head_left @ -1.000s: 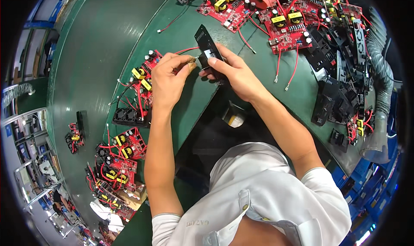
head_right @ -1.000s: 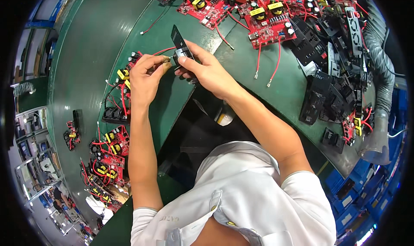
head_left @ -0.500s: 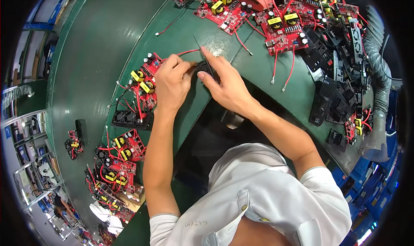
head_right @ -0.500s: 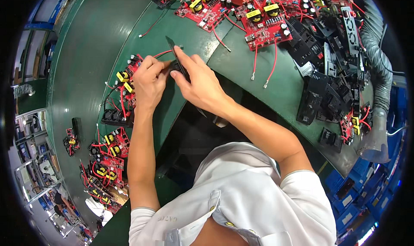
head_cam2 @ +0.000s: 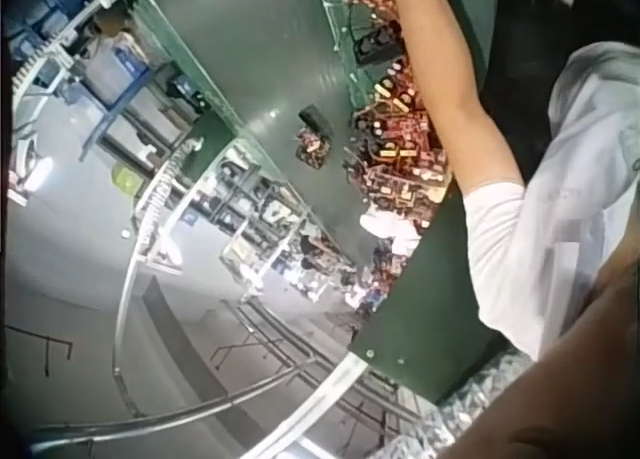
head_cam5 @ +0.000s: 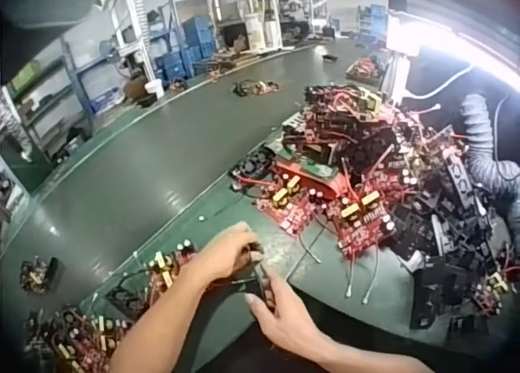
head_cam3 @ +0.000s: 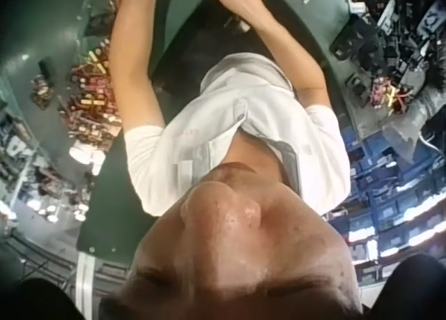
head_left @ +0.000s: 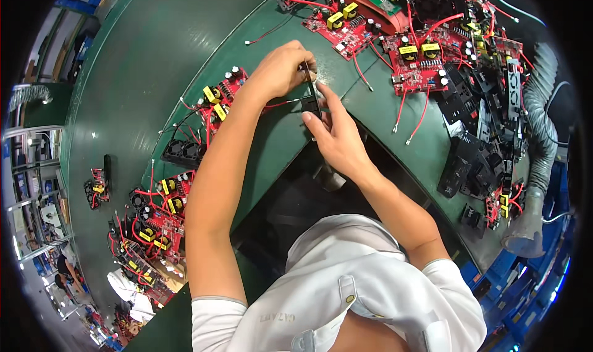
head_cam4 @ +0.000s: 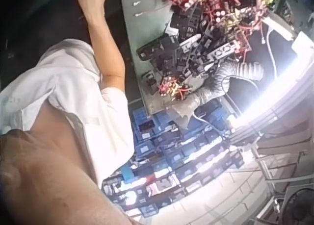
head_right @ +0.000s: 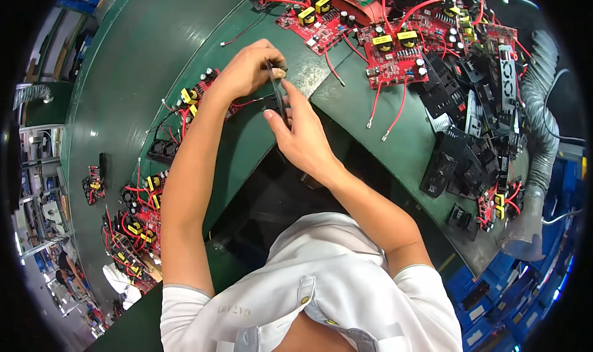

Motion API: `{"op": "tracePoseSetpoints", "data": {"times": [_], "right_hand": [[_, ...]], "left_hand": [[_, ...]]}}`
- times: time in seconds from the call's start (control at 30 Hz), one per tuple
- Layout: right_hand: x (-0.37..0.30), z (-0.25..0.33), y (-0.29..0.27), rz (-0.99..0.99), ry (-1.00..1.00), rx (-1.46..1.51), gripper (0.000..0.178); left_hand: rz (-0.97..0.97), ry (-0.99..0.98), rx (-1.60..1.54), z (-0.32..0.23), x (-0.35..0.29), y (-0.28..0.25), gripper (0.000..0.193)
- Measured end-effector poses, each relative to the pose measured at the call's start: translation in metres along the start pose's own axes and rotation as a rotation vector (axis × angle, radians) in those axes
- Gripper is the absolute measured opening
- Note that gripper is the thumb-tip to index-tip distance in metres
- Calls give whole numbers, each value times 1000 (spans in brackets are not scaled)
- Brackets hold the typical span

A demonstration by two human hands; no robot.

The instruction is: Connecting wires and assembling components onto electronic circuit boards on a factory production line.

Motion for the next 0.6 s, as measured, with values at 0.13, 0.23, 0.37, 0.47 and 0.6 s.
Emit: {"op": "tracePoseSetpoints", "data": {"times": [0.13,0.23,0.37,0.47,0.6], "right_hand": [[3,4,-6,36,-60,-64,59],[15,-3,-2,80,55,57,59],[32,-12,10,106,264,284,55],[36,-11,22,167,331,351,47],[34,-6,29,191,302,419,37]], "left_hand": [[-101,-215,-112,0,-3,-31,19],[-97,-497,-434,-8,-39,-60,23],[-312,-692,-487,-8,-86,-78,24],[-432,-540,-346,-17,-104,-72,19],[-421,-399,-38,-33,-107,-64,17]]}}
Point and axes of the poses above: each hand's wrist, its own x-axis towards the middle knuckle, its own y-axis out of the palm, z = x × y, the point moved 8 cm from there along x, towards the middle knuckle, and after that the axes turned 14 degrees about -z, right-handed, at the moved point
